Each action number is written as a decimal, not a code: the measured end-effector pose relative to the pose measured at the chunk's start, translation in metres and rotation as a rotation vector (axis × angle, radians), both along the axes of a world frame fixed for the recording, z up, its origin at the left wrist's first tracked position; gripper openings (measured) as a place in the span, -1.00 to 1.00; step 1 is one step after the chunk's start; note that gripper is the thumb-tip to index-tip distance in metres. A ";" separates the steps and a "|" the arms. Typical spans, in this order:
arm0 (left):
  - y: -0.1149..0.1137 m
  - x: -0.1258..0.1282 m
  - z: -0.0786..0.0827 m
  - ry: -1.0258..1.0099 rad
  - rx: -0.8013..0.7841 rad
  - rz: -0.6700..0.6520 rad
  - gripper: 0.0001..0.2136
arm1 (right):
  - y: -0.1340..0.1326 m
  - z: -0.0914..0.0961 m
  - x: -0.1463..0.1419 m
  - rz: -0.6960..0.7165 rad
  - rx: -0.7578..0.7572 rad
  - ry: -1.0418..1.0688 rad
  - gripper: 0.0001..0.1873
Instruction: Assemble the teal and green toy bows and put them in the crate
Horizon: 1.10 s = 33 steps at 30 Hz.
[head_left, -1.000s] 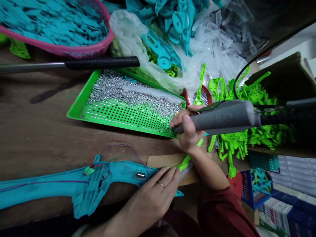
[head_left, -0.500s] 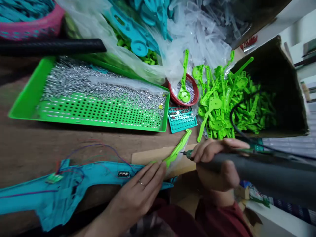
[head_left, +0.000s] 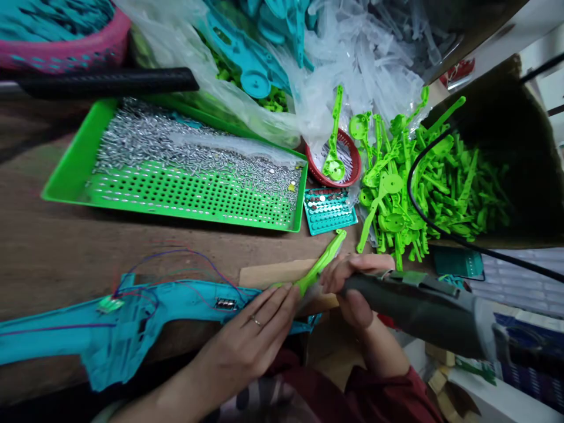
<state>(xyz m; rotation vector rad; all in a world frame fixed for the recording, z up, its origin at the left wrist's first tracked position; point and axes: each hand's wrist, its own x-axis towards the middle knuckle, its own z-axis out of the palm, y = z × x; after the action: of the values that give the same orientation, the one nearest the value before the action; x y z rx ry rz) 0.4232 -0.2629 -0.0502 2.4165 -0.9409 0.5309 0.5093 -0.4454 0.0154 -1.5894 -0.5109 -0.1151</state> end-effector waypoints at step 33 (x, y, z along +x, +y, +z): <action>0.013 0.002 0.001 -0.022 -0.086 0.090 -0.67 | 0.102 -0.029 0.087 -0.124 0.141 0.011 -0.65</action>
<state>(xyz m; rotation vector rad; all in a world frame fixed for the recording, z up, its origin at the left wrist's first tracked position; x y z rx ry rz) 0.4249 -0.2502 -0.0488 2.3885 -0.8039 0.6195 0.5960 -0.3433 -0.0139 -1.4826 -0.3868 -0.2317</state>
